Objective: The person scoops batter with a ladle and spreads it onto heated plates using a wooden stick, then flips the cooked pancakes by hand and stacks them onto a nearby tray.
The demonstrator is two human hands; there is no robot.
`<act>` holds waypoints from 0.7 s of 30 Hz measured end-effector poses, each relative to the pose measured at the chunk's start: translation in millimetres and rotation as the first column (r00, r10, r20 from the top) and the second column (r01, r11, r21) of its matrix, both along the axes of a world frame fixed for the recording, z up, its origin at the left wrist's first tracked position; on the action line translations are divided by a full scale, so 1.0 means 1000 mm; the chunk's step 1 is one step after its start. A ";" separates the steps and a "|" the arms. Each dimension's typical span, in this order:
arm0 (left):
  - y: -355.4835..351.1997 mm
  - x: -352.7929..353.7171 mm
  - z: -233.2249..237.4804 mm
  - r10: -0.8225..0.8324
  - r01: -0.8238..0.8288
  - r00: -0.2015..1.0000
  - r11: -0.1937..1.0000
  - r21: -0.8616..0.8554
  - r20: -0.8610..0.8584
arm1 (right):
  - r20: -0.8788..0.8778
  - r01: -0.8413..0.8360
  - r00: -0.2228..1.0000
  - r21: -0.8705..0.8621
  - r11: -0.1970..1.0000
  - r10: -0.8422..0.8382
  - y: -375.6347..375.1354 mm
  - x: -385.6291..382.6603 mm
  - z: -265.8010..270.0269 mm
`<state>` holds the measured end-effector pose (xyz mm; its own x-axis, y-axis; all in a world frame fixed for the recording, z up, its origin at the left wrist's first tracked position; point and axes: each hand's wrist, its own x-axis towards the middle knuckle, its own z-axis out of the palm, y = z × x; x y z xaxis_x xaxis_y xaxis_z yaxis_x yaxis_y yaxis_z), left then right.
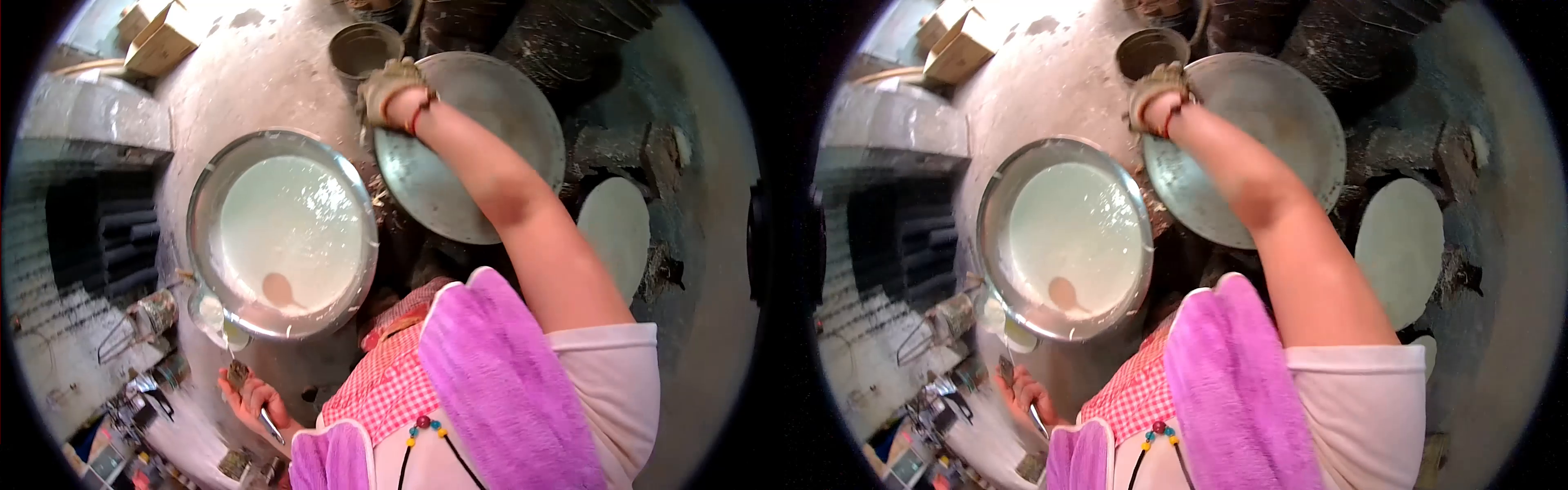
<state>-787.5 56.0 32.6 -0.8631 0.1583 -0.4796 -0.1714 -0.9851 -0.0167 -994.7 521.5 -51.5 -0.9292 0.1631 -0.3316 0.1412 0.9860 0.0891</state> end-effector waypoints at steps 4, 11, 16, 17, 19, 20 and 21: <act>-0.036 -0.007 -0.018 -0.036 0.037 0.998 0.999 0.025 -0.048 | -0.308 -0.362 0.887 -0.004 0.932 0.343 -0.086 0.119 -0.005; -0.093 -0.068 -0.036 -0.357 0.354 0.934 0.930 -0.093 -0.019 | -0.279 -0.139 0.955 -0.118 0.983 0.101 -0.081 0.333 0.007; -0.082 -0.100 -0.011 -0.611 0.597 0.788 0.789 -0.145 -0.080 | -0.189 0.173 0.965 -0.068 0.983 -0.183 -0.059 0.378 -0.010; -0.067 -0.094 0.000 -0.624 0.598 0.778 0.773 -0.213 -0.079 | -0.162 0.353 0.916 -0.118 0.928 -0.368 -0.066 0.383 -0.017; -0.051 -0.102 0.001 -0.761 0.740 0.635 0.649 -0.177 -0.134 | -0.164 0.626 0.725 -0.246 0.740 -0.668 -0.086 0.408 -0.008; -0.041 -0.103 0.007 -0.824 0.820 0.541 0.562 -0.112 -0.172 | -0.201 0.697 0.608 -0.327 0.638 -0.768 -0.111 0.431 0.010; -0.030 -0.106 0.004 -0.852 0.842 0.487 0.517 -0.154 -0.192 | -0.227 0.707 0.437 -0.512 0.488 -0.870 -0.136 0.464 -0.007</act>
<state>-893.5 25.9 36.1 -0.3979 0.8585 -0.3235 -0.9170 -0.3615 0.1684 -530.8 385.7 -58.1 -0.4752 0.8674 -0.1475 0.8083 0.3641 -0.4628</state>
